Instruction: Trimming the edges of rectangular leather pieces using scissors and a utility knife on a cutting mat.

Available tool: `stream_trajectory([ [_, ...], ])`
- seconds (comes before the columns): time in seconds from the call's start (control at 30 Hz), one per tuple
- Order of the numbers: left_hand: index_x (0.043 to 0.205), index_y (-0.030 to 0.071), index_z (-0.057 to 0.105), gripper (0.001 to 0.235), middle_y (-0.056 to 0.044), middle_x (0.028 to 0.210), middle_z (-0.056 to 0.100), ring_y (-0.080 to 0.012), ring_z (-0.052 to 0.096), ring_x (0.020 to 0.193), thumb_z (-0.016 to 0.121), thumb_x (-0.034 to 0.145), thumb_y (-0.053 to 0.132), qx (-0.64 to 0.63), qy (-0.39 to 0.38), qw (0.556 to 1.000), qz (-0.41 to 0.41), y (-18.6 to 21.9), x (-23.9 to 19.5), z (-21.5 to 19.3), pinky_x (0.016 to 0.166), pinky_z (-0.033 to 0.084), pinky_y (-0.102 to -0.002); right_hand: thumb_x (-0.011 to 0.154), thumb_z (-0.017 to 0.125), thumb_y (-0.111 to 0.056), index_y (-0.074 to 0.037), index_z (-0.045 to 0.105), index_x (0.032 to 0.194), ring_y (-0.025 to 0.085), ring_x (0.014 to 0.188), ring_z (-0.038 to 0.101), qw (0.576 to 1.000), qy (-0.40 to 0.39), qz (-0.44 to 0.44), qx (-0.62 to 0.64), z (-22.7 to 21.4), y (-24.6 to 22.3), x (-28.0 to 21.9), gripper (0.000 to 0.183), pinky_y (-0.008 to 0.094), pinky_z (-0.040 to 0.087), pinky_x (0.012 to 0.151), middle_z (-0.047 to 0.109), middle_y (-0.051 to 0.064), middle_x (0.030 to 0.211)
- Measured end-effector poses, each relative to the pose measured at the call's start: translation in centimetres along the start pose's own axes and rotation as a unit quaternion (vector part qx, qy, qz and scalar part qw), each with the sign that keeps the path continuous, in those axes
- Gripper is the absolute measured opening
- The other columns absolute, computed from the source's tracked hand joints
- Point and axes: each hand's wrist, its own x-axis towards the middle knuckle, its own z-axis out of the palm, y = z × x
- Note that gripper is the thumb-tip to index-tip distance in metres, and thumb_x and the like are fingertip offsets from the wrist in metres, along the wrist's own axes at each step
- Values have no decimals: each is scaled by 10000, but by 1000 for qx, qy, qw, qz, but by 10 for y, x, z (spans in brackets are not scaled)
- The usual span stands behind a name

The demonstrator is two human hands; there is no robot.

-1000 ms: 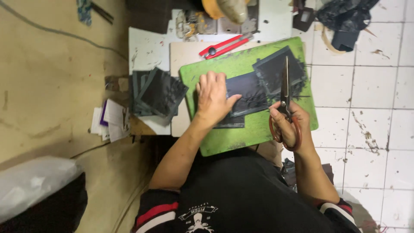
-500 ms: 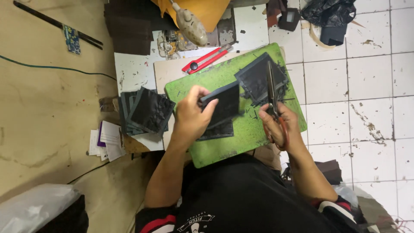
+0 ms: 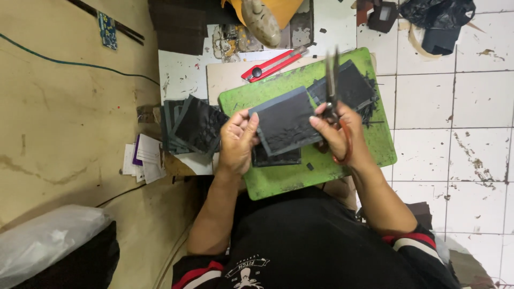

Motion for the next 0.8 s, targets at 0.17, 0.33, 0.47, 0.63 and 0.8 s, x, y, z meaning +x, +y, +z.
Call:
stream_trajectory([
  [0.17,1249,-23,613,361,-135,1013,744,-186,760,856,750,918,19,-15,-36,999,-1,39,-26,46,747,673,-368,919,814,-146,-18,682,1104,61,714,578,1000,9,-9,-7,-7,-11,-3,261,206,498,622,632,41,819],
  [0.33,1199,-23,629,309,-140,959,743,-199,767,810,745,913,0,-12,3,1000,27,30,-12,26,698,678,-354,910,784,-78,24,623,1137,140,600,641,999,-33,22,37,-2,-29,-21,297,265,537,491,665,130,832],
  [0.47,1178,-22,644,300,-135,946,745,-202,769,796,756,901,3,-34,27,998,35,30,-10,20,681,678,-352,874,797,-21,42,621,1134,174,644,687,998,-60,17,4,-4,-18,-26,321,282,564,520,707,167,873],
  [0.63,1177,3,654,312,-114,962,748,-189,770,810,774,890,18,-50,33,998,27,32,-15,19,678,673,-338,880,819,-26,10,646,1151,162,756,670,993,-54,-25,-104,-8,-19,-23,324,295,547,651,730,132,909],
  [0.8,1175,10,656,315,-105,942,744,-150,762,767,783,887,27,-42,30,998,24,41,-21,28,622,660,-283,872,846,-58,25,578,1149,156,786,706,999,-36,-27,-29,7,-31,-26,394,294,603,683,715,150,979],
])
